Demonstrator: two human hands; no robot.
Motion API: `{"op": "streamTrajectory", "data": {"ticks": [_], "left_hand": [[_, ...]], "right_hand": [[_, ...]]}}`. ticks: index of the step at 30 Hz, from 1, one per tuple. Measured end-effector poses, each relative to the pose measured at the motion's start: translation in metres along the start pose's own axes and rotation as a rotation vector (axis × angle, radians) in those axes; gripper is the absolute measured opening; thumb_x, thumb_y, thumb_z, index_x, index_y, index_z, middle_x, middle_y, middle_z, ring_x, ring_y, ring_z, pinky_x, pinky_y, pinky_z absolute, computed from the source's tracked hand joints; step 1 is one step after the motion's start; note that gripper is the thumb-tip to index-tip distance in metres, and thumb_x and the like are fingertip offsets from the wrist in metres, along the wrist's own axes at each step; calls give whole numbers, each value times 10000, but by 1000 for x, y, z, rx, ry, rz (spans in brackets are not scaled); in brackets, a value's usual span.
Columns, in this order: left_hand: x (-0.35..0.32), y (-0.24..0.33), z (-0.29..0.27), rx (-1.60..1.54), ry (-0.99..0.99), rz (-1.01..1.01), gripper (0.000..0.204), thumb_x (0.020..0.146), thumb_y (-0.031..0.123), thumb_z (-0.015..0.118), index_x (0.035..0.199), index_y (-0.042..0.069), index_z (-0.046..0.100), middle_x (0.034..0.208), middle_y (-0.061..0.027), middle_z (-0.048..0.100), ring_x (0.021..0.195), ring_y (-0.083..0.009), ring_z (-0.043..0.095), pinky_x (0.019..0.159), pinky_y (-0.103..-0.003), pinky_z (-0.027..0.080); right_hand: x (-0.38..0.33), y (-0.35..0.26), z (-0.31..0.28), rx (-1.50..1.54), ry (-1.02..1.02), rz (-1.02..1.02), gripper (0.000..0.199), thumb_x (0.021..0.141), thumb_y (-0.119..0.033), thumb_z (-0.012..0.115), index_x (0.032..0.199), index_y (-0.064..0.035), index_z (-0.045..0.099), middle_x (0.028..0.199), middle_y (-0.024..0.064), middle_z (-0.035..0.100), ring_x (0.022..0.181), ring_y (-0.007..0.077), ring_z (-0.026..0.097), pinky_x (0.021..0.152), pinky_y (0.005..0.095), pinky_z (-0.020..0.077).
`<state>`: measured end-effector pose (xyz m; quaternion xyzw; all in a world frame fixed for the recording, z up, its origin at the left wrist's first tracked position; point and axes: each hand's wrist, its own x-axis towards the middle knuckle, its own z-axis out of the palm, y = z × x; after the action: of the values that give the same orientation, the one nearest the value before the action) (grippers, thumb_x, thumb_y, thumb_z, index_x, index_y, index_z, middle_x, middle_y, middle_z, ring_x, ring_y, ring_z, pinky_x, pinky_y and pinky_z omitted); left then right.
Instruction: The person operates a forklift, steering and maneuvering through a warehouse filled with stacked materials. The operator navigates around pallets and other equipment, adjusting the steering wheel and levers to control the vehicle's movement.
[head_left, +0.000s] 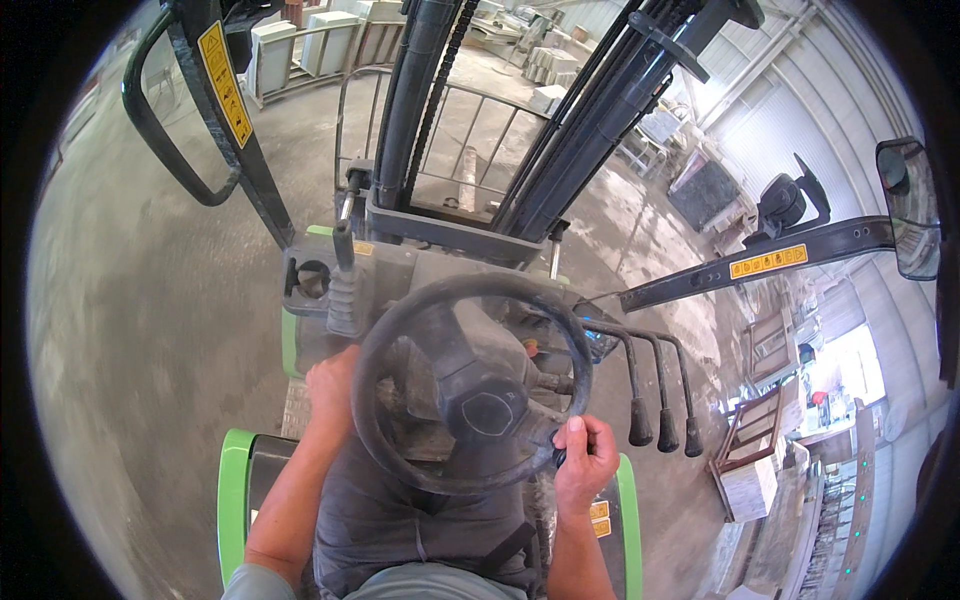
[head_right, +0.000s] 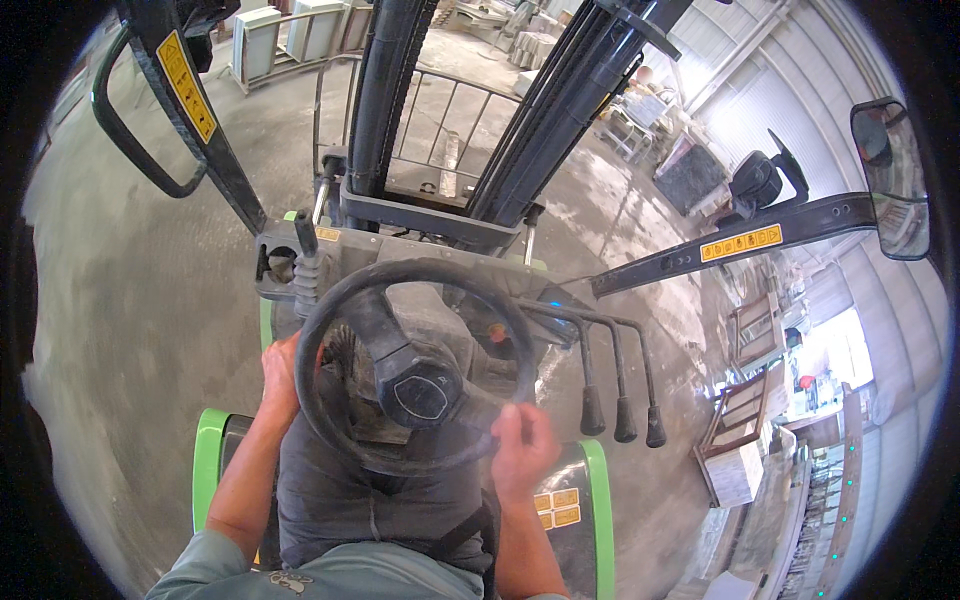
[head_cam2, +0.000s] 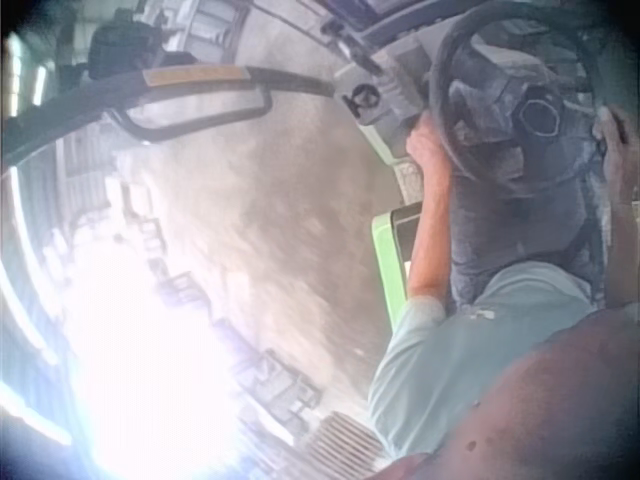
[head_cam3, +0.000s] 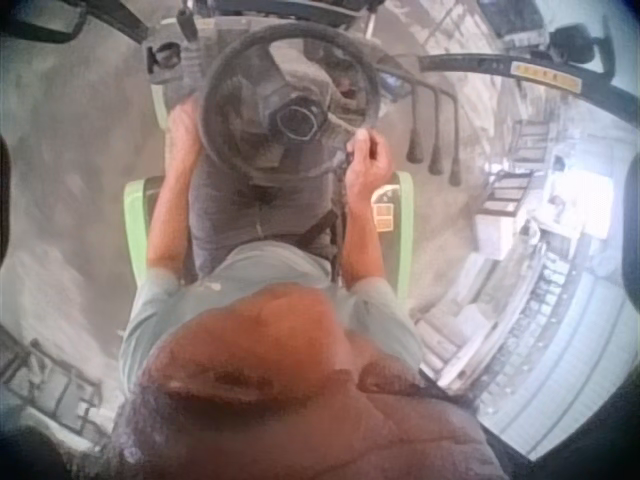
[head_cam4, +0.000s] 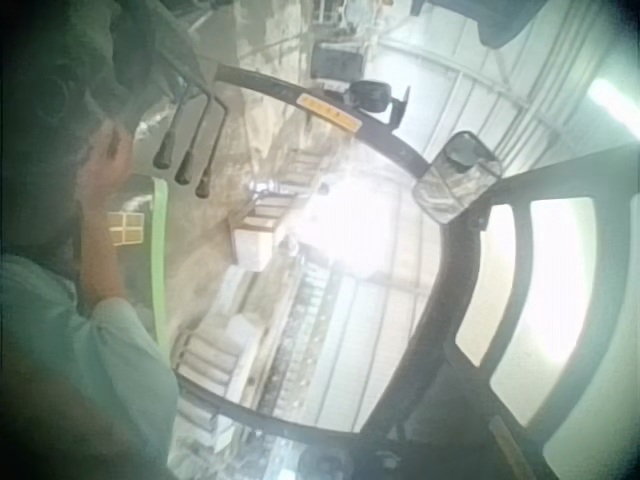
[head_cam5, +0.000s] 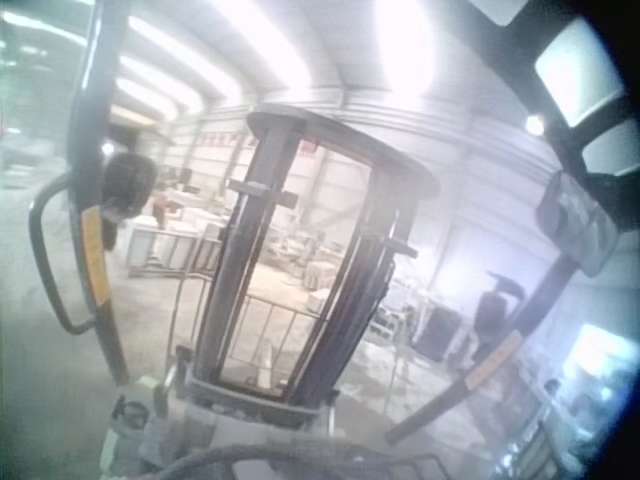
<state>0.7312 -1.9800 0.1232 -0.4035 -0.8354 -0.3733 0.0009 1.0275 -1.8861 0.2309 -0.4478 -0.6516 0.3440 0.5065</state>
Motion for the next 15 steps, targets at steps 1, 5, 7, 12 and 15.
{"op": "streamTrajectory", "data": {"ticks": [1, 5, 7, 12, 15], "left_hand": [[-2, 4, 1, 9, -2, -11, 156, 850, 248, 659, 798, 103, 636, 745, -164, 697, 724, -421, 689, 643, -523, 508], [-7, 19, 3, -5, -2, -37, 156, 854, 246, 657, 797, 101, 642, 746, -164, 702, 726, -422, 693, 653, -524, 512], [-9, 27, 2, -35, -17, -36, 143, 853, 197, 702, 855, 60, 664, 769, -203, 687, 744, -443, 676, 663, -516, 514], [-16, 44, 3, -29, -54, -65, 185, 789, 128, 739, 947, 44, 692, 798, -225, 682, 782, -458, 668, 690, -515, 512], [-20, 51, 9, -31, -50, -69, 215, 777, 118, 720, 978, 46, 701, 801, -228, 683, 786, -462, 667, 699, -518, 511]], "right_hand": [[4, -1, -3, -24, 2, 13, 153, 974, -144, 675, 951, 8, 672, 705, 30, 662, 656, 101, 608, 632, 272, 488], [23, -4, -12, -9, 3, 26, 150, 997, -127, 650, 936, 9, 634, 707, 30, 615, 655, 101, 571, 642, 262, 468], [34, -6, -15, 16, 9, 24, 148, 1006, -115, 643, 929, 9, 616, 705, 31, 592, 647, 102, 553, 638, 258, 458], [64, -10, -23, 71, 4, 39, 155, 989, -161, 660, 972, -7, 658, 747, 9, 634, 710, 89, 585, 688, 254, 460], [83, -15, -25, 74, -11, 50, 154, 994, -172, 661, 962, -21, 659, 738, 5, 626, 706, 81, 573, 683, 243, 444]]}}
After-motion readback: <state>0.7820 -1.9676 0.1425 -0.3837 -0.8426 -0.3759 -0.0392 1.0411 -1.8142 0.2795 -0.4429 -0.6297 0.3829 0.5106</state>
